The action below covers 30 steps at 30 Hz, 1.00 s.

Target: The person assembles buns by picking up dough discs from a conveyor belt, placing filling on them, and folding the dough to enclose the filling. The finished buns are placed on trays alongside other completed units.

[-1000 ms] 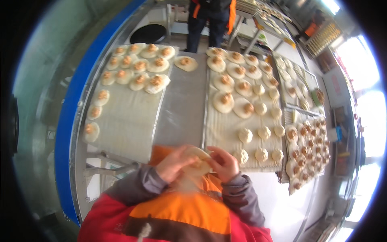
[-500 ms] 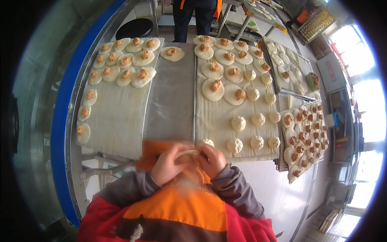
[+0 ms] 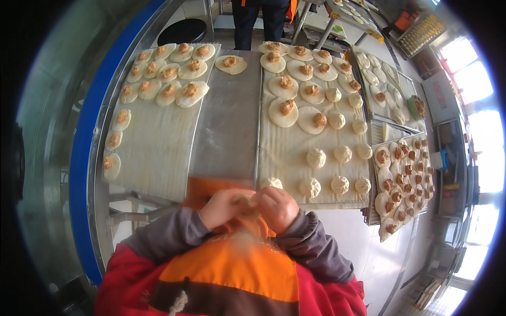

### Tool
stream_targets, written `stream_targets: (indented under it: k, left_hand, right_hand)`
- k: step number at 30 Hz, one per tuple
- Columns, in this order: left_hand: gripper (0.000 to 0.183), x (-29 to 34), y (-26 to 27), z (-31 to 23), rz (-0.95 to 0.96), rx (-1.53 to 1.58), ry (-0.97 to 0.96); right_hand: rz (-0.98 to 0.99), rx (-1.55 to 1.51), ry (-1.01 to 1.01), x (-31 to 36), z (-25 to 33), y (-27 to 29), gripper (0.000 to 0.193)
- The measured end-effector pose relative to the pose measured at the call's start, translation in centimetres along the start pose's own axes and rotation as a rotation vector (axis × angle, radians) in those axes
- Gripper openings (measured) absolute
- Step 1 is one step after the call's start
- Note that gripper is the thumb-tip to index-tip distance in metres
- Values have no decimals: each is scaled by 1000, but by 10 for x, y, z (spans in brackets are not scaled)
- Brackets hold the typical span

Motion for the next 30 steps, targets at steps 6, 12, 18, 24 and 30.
stream_targets:
  k: [6, 12, 18, 24, 30]
  left_hand:
    - [43, 2, 6, -11, -64, -95, -211]
    - [31, 0, 1, 0, -24, 31, -190]
    - [27, -4, -3, 21, 300, 175, 147]
    - [34, -2, 5, 1, 60, 68, -209]
    - [34, 13, 0, -6, 79, 149, -85]
  right_hand:
    - [8, -78, -102, -1, -17, -1, 26]
    - [28, -168, -165, -6, -16, 1, 25]
    - [134, 153, 205, -6, 4, -8, 30]
    - [26, 28, 28, -12, -9, -3, 24]
    - [43, -15, 107, -16, 3, 2, 22]
Point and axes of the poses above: each hand's wrist, its own x-axis away from the middle knuckle, its own y-axis out of the back of the hand, z = x × y, the point moved 5 cm from there along -x, towards the middle knuckle, and after that the axes turned 14 degrees about -x, right-handed, at the moved point
